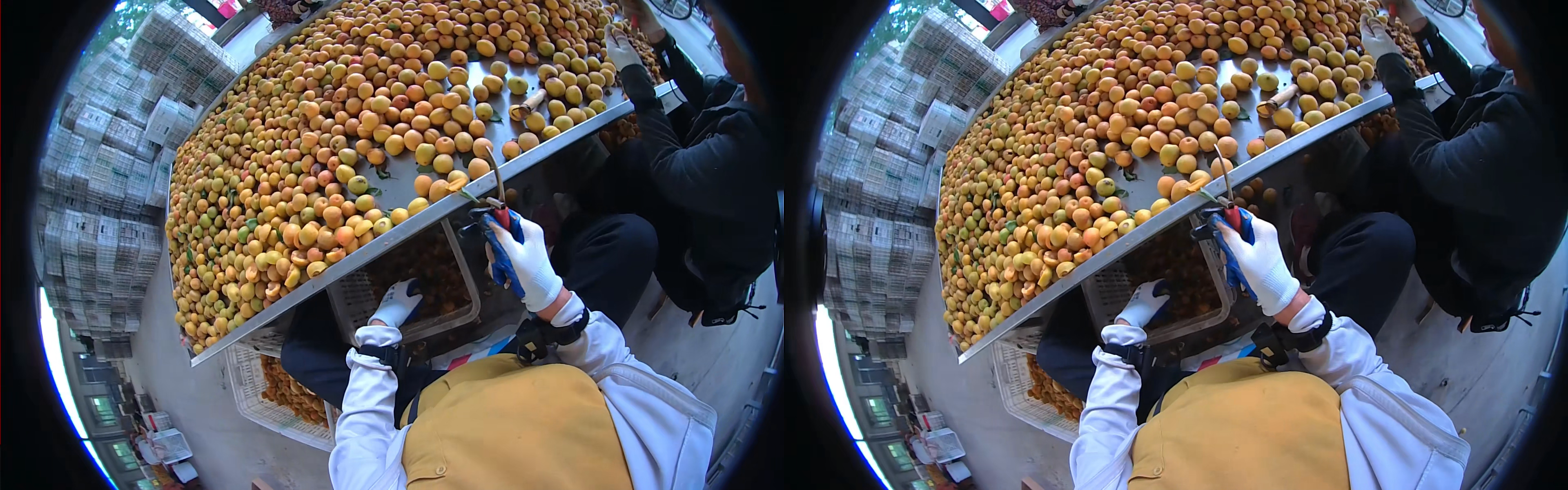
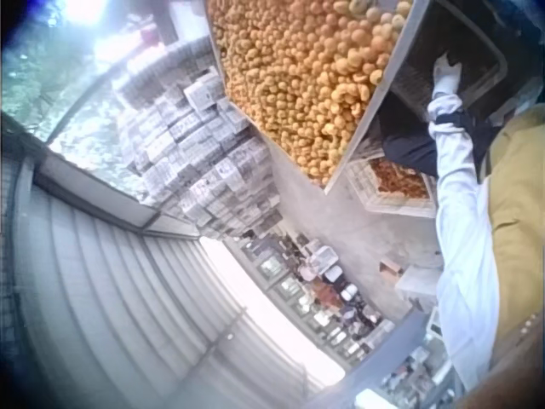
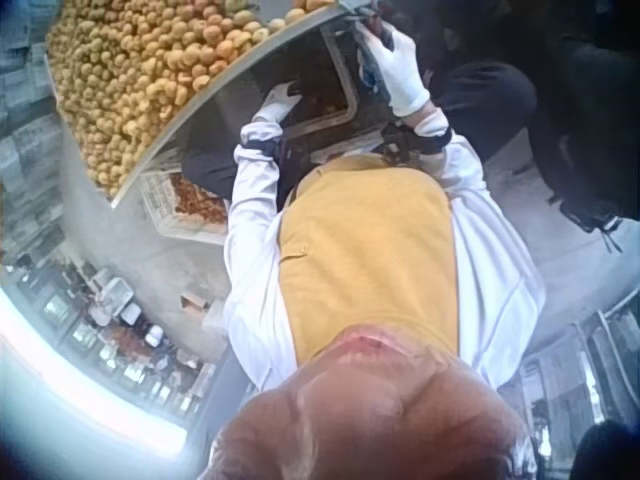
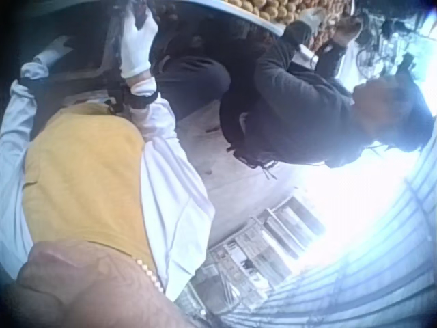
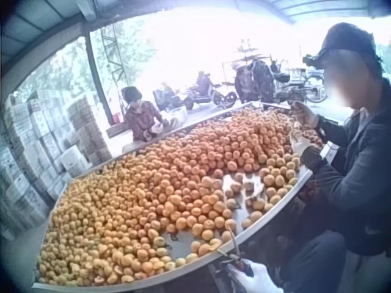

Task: The person picks up an apricot from a table, cuts it in half using shears, and removes the pit. They drop the pit into a container and place the apricot halves into a separate crate, repeating the process.

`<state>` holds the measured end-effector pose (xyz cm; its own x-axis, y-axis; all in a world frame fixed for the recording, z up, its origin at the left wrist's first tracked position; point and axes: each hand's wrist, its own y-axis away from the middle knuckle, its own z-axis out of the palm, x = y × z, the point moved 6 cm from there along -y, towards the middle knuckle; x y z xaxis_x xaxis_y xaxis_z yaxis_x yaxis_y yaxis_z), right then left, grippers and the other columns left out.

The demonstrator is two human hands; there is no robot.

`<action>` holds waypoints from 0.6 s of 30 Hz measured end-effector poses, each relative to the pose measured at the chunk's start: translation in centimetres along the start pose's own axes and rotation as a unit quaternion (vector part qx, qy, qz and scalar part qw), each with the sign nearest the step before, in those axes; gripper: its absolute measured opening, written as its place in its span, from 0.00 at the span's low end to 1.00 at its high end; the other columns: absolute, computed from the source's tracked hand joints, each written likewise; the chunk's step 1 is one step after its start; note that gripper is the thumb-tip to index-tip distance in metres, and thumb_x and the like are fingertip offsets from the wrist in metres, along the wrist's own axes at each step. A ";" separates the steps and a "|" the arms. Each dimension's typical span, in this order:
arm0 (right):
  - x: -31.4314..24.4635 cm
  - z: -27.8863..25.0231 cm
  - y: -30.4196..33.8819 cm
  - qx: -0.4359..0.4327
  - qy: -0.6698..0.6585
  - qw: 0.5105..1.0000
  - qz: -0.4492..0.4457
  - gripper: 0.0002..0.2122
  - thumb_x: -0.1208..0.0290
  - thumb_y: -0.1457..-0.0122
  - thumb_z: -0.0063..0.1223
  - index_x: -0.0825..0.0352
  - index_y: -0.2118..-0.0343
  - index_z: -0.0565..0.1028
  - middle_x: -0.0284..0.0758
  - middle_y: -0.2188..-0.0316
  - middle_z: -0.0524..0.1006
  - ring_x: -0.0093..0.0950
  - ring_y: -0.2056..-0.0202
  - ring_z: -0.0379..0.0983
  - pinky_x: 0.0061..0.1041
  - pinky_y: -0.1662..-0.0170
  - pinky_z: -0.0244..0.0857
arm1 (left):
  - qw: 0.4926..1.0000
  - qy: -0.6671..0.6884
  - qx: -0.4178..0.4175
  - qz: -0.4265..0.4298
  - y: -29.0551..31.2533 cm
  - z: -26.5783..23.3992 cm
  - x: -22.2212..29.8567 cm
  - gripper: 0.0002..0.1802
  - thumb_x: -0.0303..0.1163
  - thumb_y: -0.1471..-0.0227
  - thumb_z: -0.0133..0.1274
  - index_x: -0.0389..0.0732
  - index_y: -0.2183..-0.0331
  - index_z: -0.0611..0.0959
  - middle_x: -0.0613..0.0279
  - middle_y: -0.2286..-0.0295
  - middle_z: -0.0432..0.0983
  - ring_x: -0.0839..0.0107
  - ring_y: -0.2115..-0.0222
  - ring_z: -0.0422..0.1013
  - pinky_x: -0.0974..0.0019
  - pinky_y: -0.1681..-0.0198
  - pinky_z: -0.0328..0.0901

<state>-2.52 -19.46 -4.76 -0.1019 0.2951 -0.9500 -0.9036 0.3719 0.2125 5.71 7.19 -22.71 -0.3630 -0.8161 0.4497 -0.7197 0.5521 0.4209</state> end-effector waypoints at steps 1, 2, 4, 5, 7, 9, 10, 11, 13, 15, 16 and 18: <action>-0.2 -0.3 0.0 0.001 -0.007 1.000 0.001 0.09 0.67 0.34 0.53 0.69 0.60 0.77 0.26 0.76 0.74 0.12 0.76 0.66 0.15 0.73 0.61 | 0.998 0.000 -0.048 0.031 -0.2 -0.7 1.3 0.24 0.39 0.47 0.53 0.43 0.48 0.78 0.45 0.49 0.74 0.45 0.49 0.70 0.51 0.45 0.65; -0.5 -0.6 0.1 -0.001 -0.032 0.999 0.006 0.10 0.67 0.34 0.53 0.69 0.60 0.77 0.26 0.76 0.75 0.12 0.76 0.66 0.15 0.73 0.61 | 0.992 -0.033 -0.117 0.020 -0.6 -0.9 2.4 0.24 0.39 0.47 0.53 0.43 0.49 0.78 0.45 0.50 0.75 0.45 0.50 0.70 0.51 0.46 0.66; -1.0 -1.4 0.3 0.005 -0.068 0.998 0.010 0.10 0.67 0.34 0.53 0.69 0.60 0.77 0.26 0.76 0.75 0.12 0.75 0.66 0.14 0.72 0.61 | 0.994 -0.023 -0.107 0.028 0.0 -2.3 4.7 0.24 0.37 0.47 0.53 0.42 0.49 0.78 0.44 0.52 0.75 0.44 0.50 0.70 0.52 0.47 0.66; -1.4 -1.8 0.5 0.008 -0.076 0.997 0.011 0.10 0.67 0.34 0.53 0.69 0.60 0.77 0.26 0.76 0.75 0.12 0.75 0.66 0.14 0.72 0.61 | 0.995 -0.005 -0.092 0.036 0.2 -2.8 5.4 0.24 0.36 0.47 0.54 0.41 0.48 0.77 0.43 0.53 0.76 0.44 0.51 0.70 0.52 0.47 0.66; -2.0 -2.2 0.9 -0.003 -0.094 0.995 0.016 0.09 0.68 0.34 0.53 0.69 0.59 0.76 0.26 0.76 0.74 0.12 0.75 0.66 0.15 0.73 0.60 | 0.994 -0.007 -0.092 0.059 0.7 -3.5 6.8 0.24 0.36 0.47 0.54 0.40 0.48 0.77 0.42 0.53 0.76 0.44 0.52 0.71 0.53 0.47 0.66; -2.5 -2.8 1.0 0.002 -0.091 0.996 0.002 0.09 0.69 0.35 0.53 0.69 0.59 0.76 0.27 0.77 0.74 0.12 0.76 0.65 0.15 0.73 0.59 | 0.992 0.019 -0.107 0.066 1.5 -4.2 8.4 0.23 0.35 0.46 0.53 0.39 0.48 0.77 0.42 0.53 0.76 0.43 0.52 0.71 0.52 0.47 0.66; -3.0 -3.0 1.1 0.005 -0.081 0.997 -0.014 0.08 0.69 0.35 0.53 0.69 0.59 0.76 0.27 0.77 0.73 0.13 0.76 0.65 0.16 0.74 0.59 | 0.991 0.019 -0.113 0.073 1.7 -4.2 8.7 0.23 0.34 0.44 0.53 0.38 0.48 0.76 0.42 0.53 0.76 0.43 0.52 0.71 0.52 0.48 0.66; -3.4 -3.2 1.3 0.009 -0.088 0.996 -0.012 0.08 0.69 0.35 0.53 0.69 0.59 0.76 0.27 0.77 0.73 0.13 0.76 0.65 0.16 0.74 0.59 | 0.990 0.013 -0.119 0.072 1.9 -4.3 8.8 0.23 0.34 0.44 0.53 0.38 0.48 0.76 0.42 0.53 0.76 0.43 0.52 0.71 0.52 0.48 0.66; -4.3 -3.1 1.5 0.003 -0.089 0.996 -0.020 0.08 0.70 0.35 0.52 0.70 0.60 0.75 0.28 0.77 0.73 0.14 0.76 0.65 0.17 0.74 0.59 | 0.989 0.026 -0.128 0.074 2.5 -4.8 8.8 0.22 0.35 0.44 0.52 0.38 0.48 0.76 0.41 0.54 0.76 0.41 0.52 0.70 0.52 0.48 0.66; -4.3 -3.4 1.4 -0.002 -0.101 0.995 -0.001 0.08 0.71 0.35 0.52 0.70 0.60 0.75 0.29 0.77 0.73 0.15 0.76 0.65 0.17 0.73 0.60 | 0.988 -0.010 -0.111 0.107 2.9 -5.7 9.3 0.21 0.34 0.42 0.52 0.38 0.48 0.76 0.45 0.57 0.79 0.49 0.58 0.75 0.56 0.53 0.69; -4.3 -3.5 1.4 0.002 -0.092 0.996 -0.008 0.08 0.71 0.35 0.52 0.70 0.60 0.75 0.29 0.77 0.73 0.15 0.76 0.65 0.17 0.73 0.60 | 0.986 0.048 -0.131 0.088 3.1 -6.0 9.1 0.20 0.33 0.42 0.52 0.38 0.48 0.77 0.49 0.58 0.79 0.57 0.62 0.76 0.61 0.56 0.70; -4.4 -3.7 1.4 0.004 -0.088 0.996 -0.013 0.08 0.71 0.35 0.52 0.70 0.60 0.75 0.29 0.77 0.74 0.15 0.76 0.65 0.17 0.73 0.60 | 0.981 0.102 -0.150 0.063 3.7 -7.7 10.4 0.19 0.32 0.41 0.52 0.38 0.48 0.77 0.54 0.60 0.80 0.65 0.65 0.76 0.65 0.59 0.70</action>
<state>-4.90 -23.44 -1.10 -0.0028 0.4339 -0.9009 -0.9019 0.3880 0.1897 3.82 2.09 -10.38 -0.2904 -0.7036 0.6486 -0.4584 0.6973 0.5511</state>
